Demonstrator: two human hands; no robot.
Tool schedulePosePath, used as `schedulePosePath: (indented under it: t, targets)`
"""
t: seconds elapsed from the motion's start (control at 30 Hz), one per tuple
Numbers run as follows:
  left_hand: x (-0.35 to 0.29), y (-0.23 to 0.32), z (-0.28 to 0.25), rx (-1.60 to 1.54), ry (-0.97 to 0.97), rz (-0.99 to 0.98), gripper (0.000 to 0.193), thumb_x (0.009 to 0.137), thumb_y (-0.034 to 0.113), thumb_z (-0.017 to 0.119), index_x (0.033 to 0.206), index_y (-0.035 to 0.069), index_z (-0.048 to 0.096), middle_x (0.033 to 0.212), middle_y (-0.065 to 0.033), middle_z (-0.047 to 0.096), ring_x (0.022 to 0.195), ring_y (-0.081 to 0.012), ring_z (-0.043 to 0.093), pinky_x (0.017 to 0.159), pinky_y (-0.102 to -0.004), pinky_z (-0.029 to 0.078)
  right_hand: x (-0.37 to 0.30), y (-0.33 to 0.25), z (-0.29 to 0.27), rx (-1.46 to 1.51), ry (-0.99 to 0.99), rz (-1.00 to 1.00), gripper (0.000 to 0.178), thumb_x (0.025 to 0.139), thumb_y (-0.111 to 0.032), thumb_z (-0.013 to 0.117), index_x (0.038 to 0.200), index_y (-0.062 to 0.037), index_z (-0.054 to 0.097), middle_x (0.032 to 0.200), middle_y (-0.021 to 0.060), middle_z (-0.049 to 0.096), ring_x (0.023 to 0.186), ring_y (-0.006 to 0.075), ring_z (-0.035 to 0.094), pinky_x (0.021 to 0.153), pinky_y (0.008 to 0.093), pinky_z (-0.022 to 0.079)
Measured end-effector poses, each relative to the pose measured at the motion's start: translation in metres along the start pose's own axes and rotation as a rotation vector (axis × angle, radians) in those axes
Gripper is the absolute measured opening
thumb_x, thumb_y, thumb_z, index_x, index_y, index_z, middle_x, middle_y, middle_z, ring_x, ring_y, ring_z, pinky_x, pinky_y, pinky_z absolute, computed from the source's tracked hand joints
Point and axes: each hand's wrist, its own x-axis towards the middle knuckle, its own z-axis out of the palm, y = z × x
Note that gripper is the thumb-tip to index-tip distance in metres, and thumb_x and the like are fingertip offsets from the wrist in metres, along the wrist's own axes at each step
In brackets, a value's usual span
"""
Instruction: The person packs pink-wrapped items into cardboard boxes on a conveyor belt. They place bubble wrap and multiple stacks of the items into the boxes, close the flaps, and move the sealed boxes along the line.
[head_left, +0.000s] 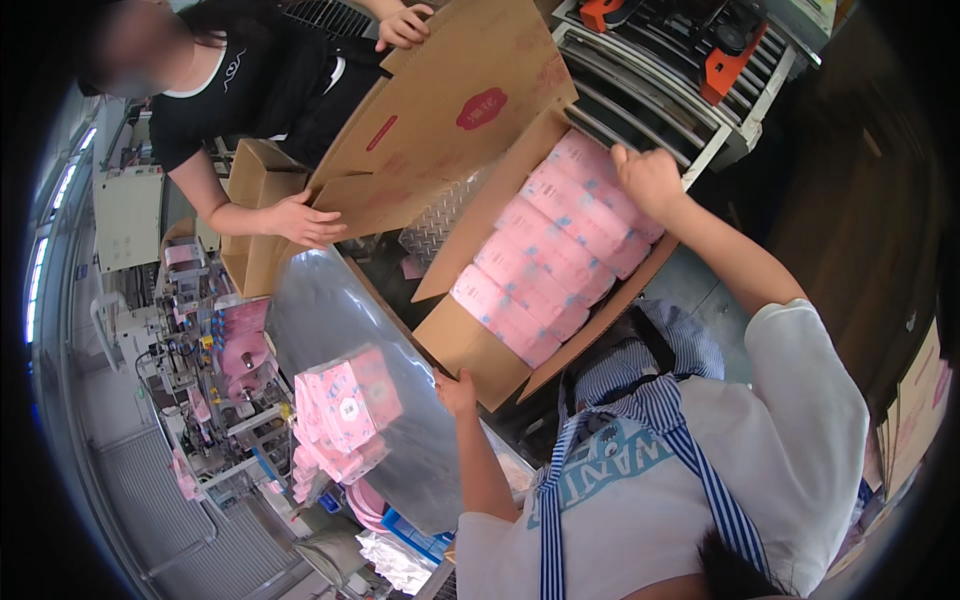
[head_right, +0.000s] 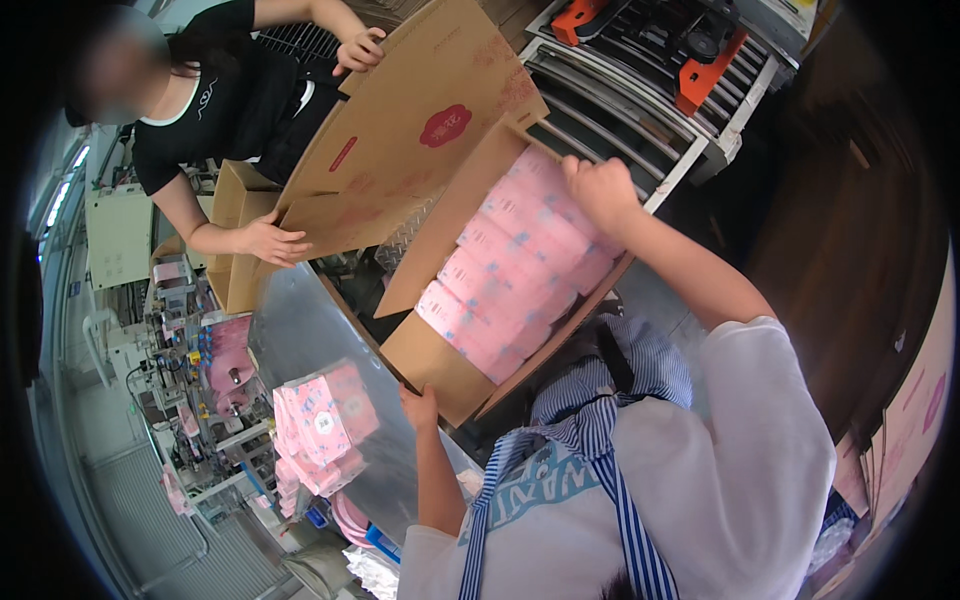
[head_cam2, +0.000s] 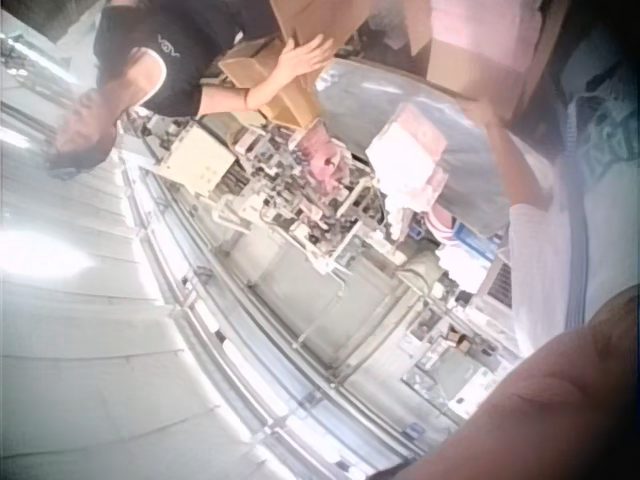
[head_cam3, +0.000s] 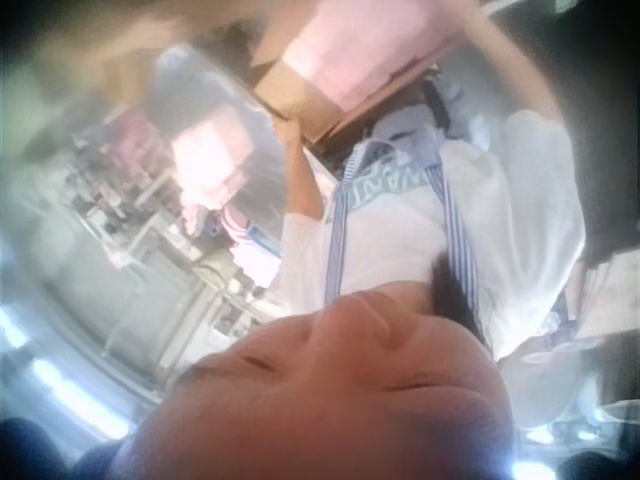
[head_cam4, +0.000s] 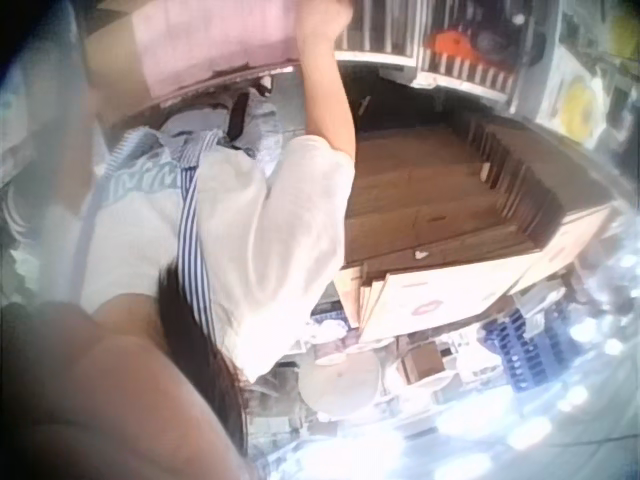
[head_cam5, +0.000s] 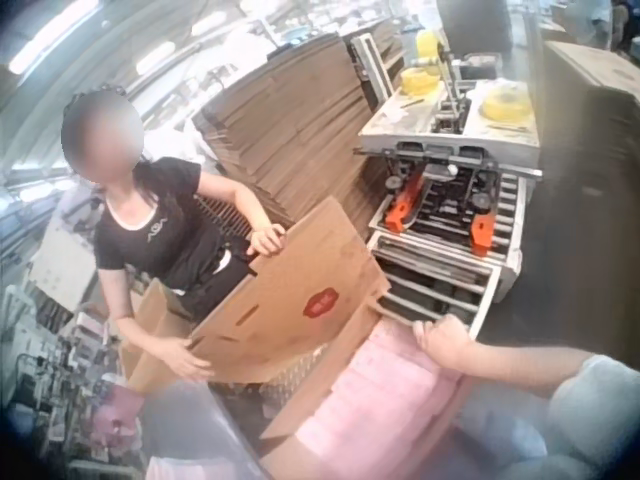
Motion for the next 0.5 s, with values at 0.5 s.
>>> schedulePosePath:
  t: [0.5]
  targets:
    - [0.045,0.145,-0.017,-0.179,-0.676,0.55,0.055,0.091,0.042,0.055,0.139,0.016,0.046,0.127,-0.0214,0.05,0.117,-0.0374,0.049,0.097,-0.0412,0.043,-0.004,-0.03,-0.008,0.153,-0.761,-0.575,0.053,0.074,-0.055,0.069,0.101,-0.0094,0.067,0.099,0.0099,0.066,0.1,0.0289,0.061,0.086,0.0415,0.044]
